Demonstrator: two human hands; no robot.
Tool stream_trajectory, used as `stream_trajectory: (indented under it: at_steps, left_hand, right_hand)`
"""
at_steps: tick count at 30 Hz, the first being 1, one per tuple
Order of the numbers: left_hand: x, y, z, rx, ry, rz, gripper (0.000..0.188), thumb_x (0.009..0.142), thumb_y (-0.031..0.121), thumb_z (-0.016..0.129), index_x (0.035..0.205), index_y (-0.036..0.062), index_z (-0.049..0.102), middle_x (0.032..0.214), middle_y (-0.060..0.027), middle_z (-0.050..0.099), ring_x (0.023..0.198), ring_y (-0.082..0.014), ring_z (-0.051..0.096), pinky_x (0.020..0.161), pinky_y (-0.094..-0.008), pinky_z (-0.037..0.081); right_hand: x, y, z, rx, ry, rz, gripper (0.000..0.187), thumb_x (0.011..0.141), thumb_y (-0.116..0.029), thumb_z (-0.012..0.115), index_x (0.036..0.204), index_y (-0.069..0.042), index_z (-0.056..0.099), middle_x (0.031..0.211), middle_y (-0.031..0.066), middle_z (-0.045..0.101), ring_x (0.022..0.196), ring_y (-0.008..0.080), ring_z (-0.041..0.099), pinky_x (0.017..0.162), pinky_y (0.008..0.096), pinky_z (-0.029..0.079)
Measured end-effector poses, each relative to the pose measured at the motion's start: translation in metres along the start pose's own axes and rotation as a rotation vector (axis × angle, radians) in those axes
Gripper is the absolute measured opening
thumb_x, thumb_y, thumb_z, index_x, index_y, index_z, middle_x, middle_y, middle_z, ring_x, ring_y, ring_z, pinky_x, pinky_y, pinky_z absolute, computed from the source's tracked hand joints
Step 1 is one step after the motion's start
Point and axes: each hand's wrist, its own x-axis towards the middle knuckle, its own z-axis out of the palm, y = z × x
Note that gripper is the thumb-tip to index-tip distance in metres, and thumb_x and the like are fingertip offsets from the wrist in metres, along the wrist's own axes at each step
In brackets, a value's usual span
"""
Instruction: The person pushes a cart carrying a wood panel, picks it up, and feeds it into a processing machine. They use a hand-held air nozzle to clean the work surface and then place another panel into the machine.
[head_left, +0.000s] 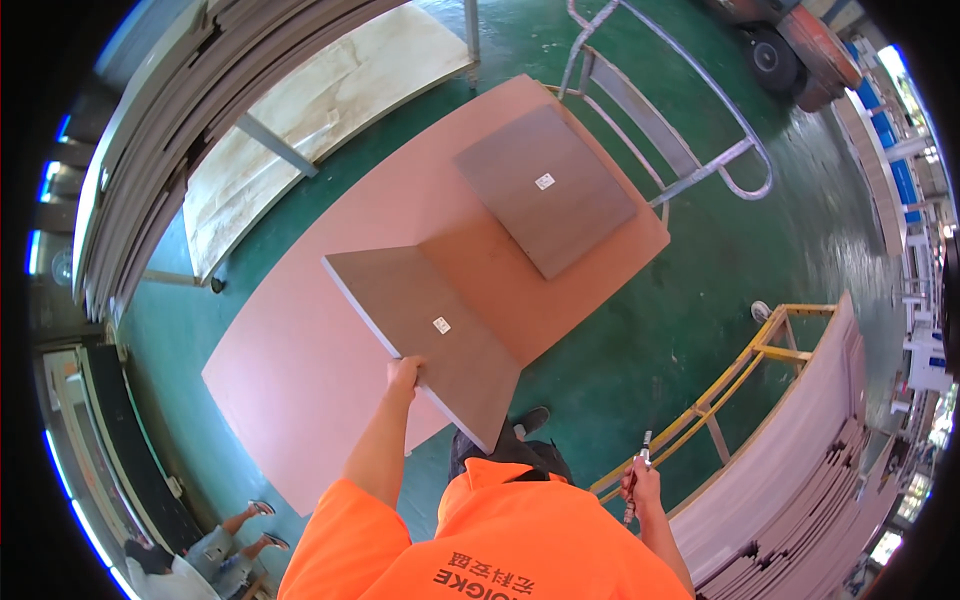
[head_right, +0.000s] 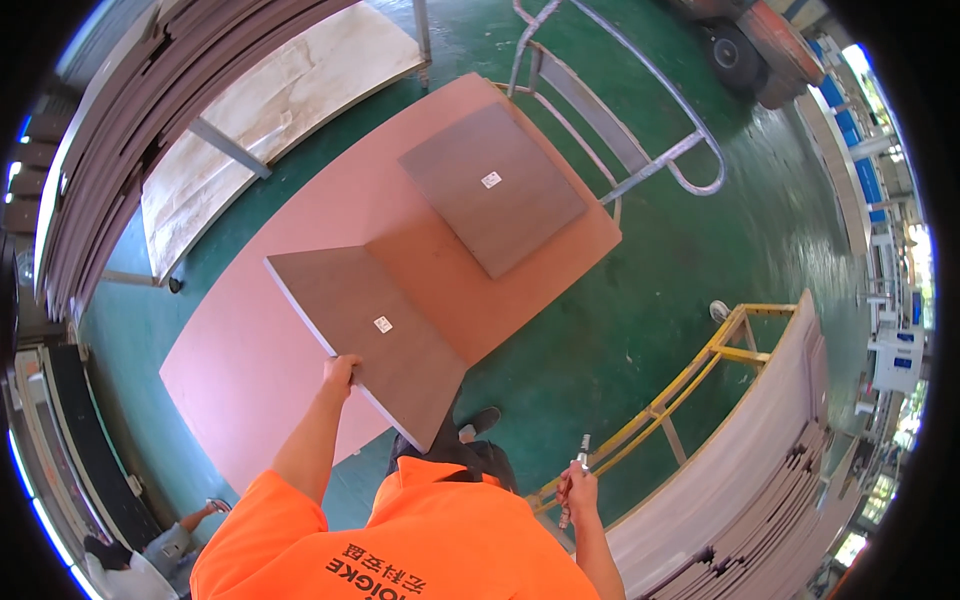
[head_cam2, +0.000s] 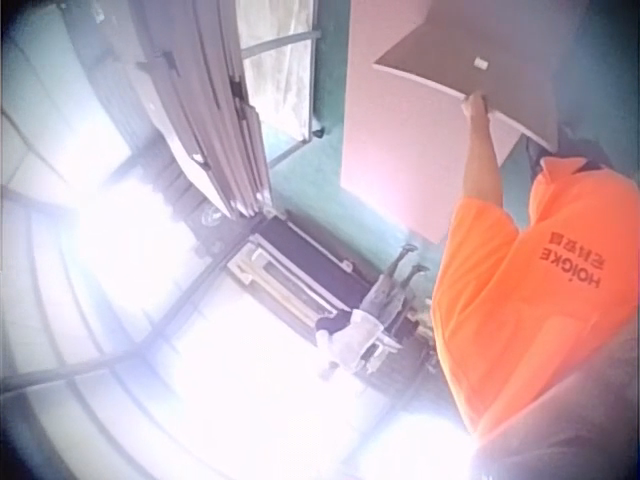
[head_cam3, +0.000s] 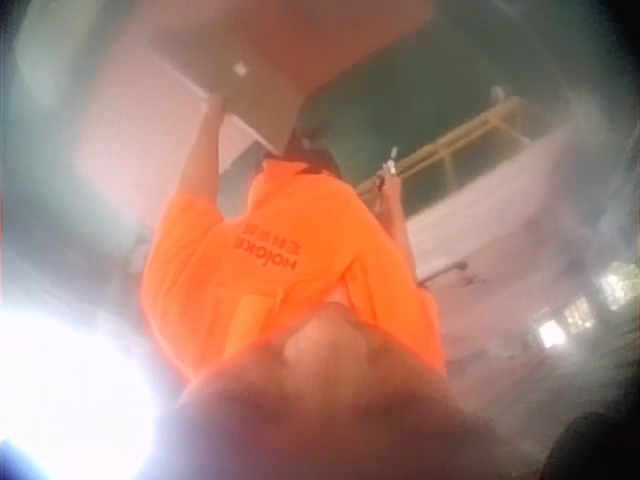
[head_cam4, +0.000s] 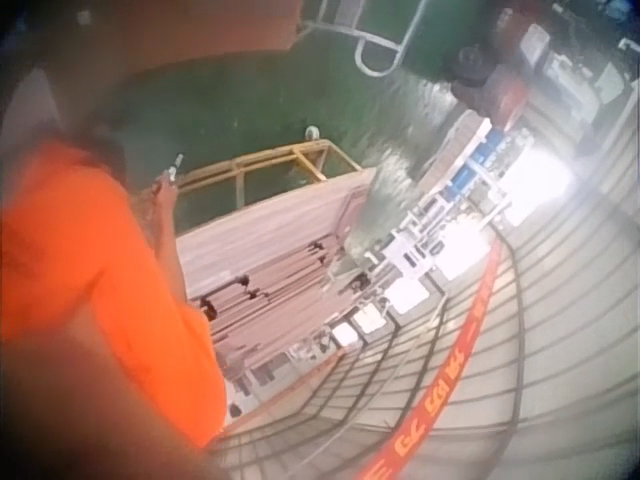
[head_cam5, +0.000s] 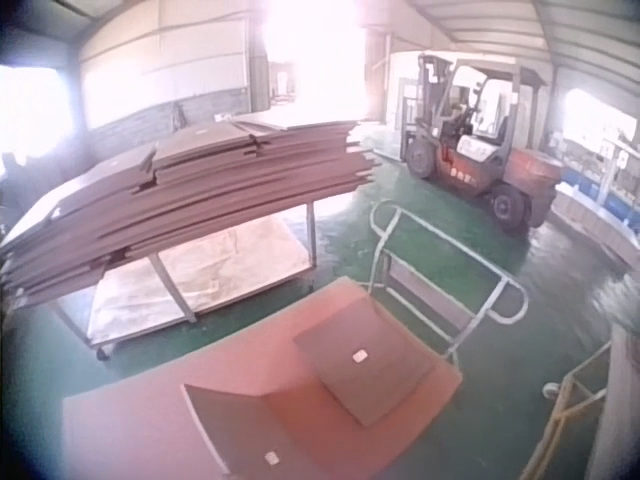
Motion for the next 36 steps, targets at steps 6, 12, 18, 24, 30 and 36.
stream_trajectory:
  at_steps: [6, 12, 18, 24, 30, 36]
  left_hand:
    - [-0.014, 0.012, 0.014, -0.036, -0.030, 0.021, 0.016, 0.067, 0.004, 0.067, 0.080, -0.0027, 0.061, 0.069, -0.0086, 0.057, 0.051, -0.0189, 0.051, 0.042, -0.0326, 0.036]
    - [-0.034, -0.003, 0.020, -0.027, -0.030, 0.067, 0.016, 0.065, 0.001, 0.065, 0.080, -0.0014, 0.059, 0.070, -0.0085, 0.057, 0.054, -0.0201, 0.052, 0.044, -0.0332, 0.038]
    - [-0.102, -0.012, 0.014, -0.052, -0.075, 0.134, 0.016, 0.066, 0.001, 0.064, 0.080, 0.0011, 0.057, 0.069, -0.0078, 0.055, 0.052, -0.0195, 0.049, 0.044, -0.0334, 0.037]
    - [-0.207, -0.002, 0.029, 0.037, -0.423, 0.303, 0.017, 0.067, 0.003, 0.064, 0.064, 0.0105, 0.050, 0.056, -0.0016, 0.042, 0.043, -0.0139, 0.038, 0.040, -0.0296, 0.028]
    - [-0.327, 0.039, 0.033, 0.201, -0.971, 0.592, 0.024, 0.066, 0.008, 0.059, 0.090, 0.0034, 0.060, 0.092, -0.0073, 0.060, 0.086, -0.0259, 0.062, 0.072, -0.0398, 0.055]
    - [-0.461, 0.024, 0.095, 0.626, -1.353, 1.315, 0.039, 0.086, 0.024, 0.060, 0.113, -0.0043, 0.061, 0.101, -0.0165, 0.064, 0.083, -0.0264, 0.064, 0.067, -0.0352, 0.053]
  right_hand:
    - [-0.040, 0.080, 0.011, -0.146, -0.238, 0.003, 0.040, 0.094, -0.039, 0.055, 0.086, 0.000, 0.063, 0.061, 0.0022, 0.057, 0.051, 0.0107, 0.051, 0.045, 0.0265, 0.038]
    - [-0.070, 0.176, 0.012, -0.008, -0.078, -0.065, 0.038, 0.095, -0.036, 0.055, 0.084, 0.000, 0.064, 0.058, 0.0022, 0.057, 0.053, 0.0106, 0.052, 0.048, 0.0265, 0.039]
    - [-0.091, 0.264, 0.012, 0.518, 0.033, -0.066, 0.044, 0.096, -0.043, 0.053, 0.081, -0.002, 0.057, 0.061, 0.0066, 0.059, 0.046, 0.0165, 0.053, 0.042, 0.0283, 0.040]
    - [-0.134, 0.358, 0.021, 0.732, 0.008, -0.217, 0.044, 0.096, -0.044, 0.048, 0.082, -0.003, 0.057, 0.061, 0.0059, 0.059, 0.047, 0.0166, 0.057, 0.041, 0.0290, 0.038]
    - [-0.193, 0.421, 0.040, 1.225, 0.199, -0.205, 0.045, 0.097, -0.048, 0.045, 0.086, -0.007, 0.058, 0.066, 0.0041, 0.061, 0.052, 0.0176, 0.061, 0.043, 0.0288, 0.040]
    - [-0.262, 0.530, 0.143, 1.856, 0.729, -0.161, 0.043, 0.096, -0.046, 0.050, 0.078, -0.007, 0.053, 0.062, 0.0046, 0.052, 0.051, 0.0157, 0.051, 0.043, 0.0304, 0.042]
